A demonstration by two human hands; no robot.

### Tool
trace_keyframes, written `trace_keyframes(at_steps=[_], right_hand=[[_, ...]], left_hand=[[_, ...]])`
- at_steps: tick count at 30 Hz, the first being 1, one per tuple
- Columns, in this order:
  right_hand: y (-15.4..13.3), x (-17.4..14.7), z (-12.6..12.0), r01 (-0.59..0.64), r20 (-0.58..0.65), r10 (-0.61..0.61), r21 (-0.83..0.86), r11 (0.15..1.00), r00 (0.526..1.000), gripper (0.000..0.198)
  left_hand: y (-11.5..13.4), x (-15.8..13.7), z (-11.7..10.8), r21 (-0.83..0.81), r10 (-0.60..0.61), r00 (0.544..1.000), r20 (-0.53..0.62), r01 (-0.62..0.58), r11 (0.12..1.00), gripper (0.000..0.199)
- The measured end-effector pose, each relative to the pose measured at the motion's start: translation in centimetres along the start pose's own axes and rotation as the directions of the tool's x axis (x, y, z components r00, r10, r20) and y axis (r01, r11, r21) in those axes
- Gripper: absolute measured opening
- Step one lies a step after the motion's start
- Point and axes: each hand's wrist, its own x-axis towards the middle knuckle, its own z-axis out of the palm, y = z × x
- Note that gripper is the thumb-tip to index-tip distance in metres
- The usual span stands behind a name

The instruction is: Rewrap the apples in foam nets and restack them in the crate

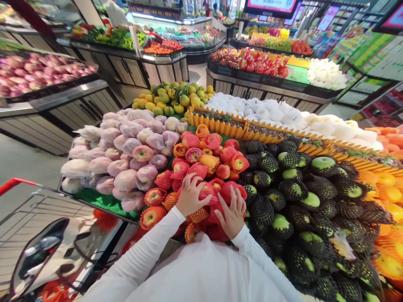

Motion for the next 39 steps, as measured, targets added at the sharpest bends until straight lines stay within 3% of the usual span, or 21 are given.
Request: trace_keyframes(at_steps=[3, 7, 11, 14, 16, 18, 22, 25, 27, 30, 32, 34, 36, 39], right_hand=[[-0.2, -0.7, 0.7, 0.111, 0.031, -0.110, -0.035, 0.993, 0.993, 0.063], [-0.4, -1.2, 2.4, 0.214, 0.076, -0.210, -0.046, 0.976, 0.975, 0.078], [-0.3, -1.2, 3.3, 0.213, 0.098, -0.209, -0.024, 0.977, 0.973, 0.074], [-0.3, -1.2, 3.4, 0.225, 0.091, -0.223, -0.016, 0.974, 0.971, 0.068], [-0.2, -1.3, 3.5, 0.242, 0.086, -0.239, -0.019, 0.970, 0.967, 0.067], [-0.2, -1.4, 3.6, 0.262, 0.079, -0.260, -0.024, 0.965, 0.962, 0.070], [-0.3, -1.5, 3.9, 0.304, 0.049, -0.303, -0.013, 0.953, 0.952, 0.080], [-0.2, -1.5, 4.2, 0.324, 0.032, -0.325, 0.009, 0.946, 0.945, 0.089], [-0.2, -1.5, 4.3, 0.337, 0.018, -0.337, 0.012, 0.941, 0.941, 0.093], [-0.2, -1.4, 4.4, 0.334, -0.004, -0.334, 0.016, 0.942, 0.942, 0.097], [-0.4, -1.3, 4.4, 0.319, -0.006, -0.319, 0.035, 0.947, 0.948, 0.098], [-0.8, -1.0, 4.5, 0.301, -0.011, -0.301, 0.066, 0.951, 0.954, 0.101], [-1.6, -0.6, 4.5, 0.263, -0.013, -0.263, 0.097, 0.960, 0.965, 0.106], [-3.3, 0.4, 4.5, 0.171, -0.017, -0.170, 0.120, 0.978, 0.985, 0.112]], left_hand=[[-0.8, 0.2, 0.4, 0.111, -0.020, 1.000, -0.016, 0.022, 0.994, 0.037], [-1.6, -0.6, 1.1, 0.116, -0.051, 0.996, -0.074, 0.059, 0.992, 0.053], [-3.1, -3.1, 0.2, 0.146, -0.093, 0.975, -0.201, 0.124, 0.981, 0.070], [-5.2, -6.7, -1.7, 0.153, -0.248, 0.908, -0.338, 0.313, 0.937, 0.071], [-6.9, -10.2, -3.0, 0.145, -0.404, 0.806, -0.433, 0.505, 0.851, 0.070], [-8.3, -14.7, -3.7, 0.126, -0.551, 0.662, -0.508, 0.690, 0.713, 0.069], [-9.4, -25.8, -1.9, 0.101, -0.741, 0.370, -0.561, 0.919, 0.382, 0.069], [-7.7, -34.6, 1.6, 0.128, -0.868, 0.161, -0.471, 0.985, 0.113, 0.070], [-5.7, -39.9, 4.3, 0.160, -0.948, -0.032, -0.318, 0.983, -0.087, 0.071], [-2.2, -46.0, 7.7, 0.220, -0.963, -0.245, -0.110, 0.939, -0.264, 0.075], [-0.6, -48.4, 9.2, 0.220, -0.947, -0.313, -0.068, 0.921, -0.320, 0.076], [-0.2, -49.8, 9.8, 0.211, -0.940, -0.335, -0.069, 0.916, -0.342, 0.074], [-1.3, -50.4, 9.8, 0.209, -0.943, -0.323, -0.085, 0.919, -0.334, 0.072], [-5.3, -50.5, 8.9, 0.212, -0.955, -0.270, -0.119, 0.933, -0.290, 0.069]])
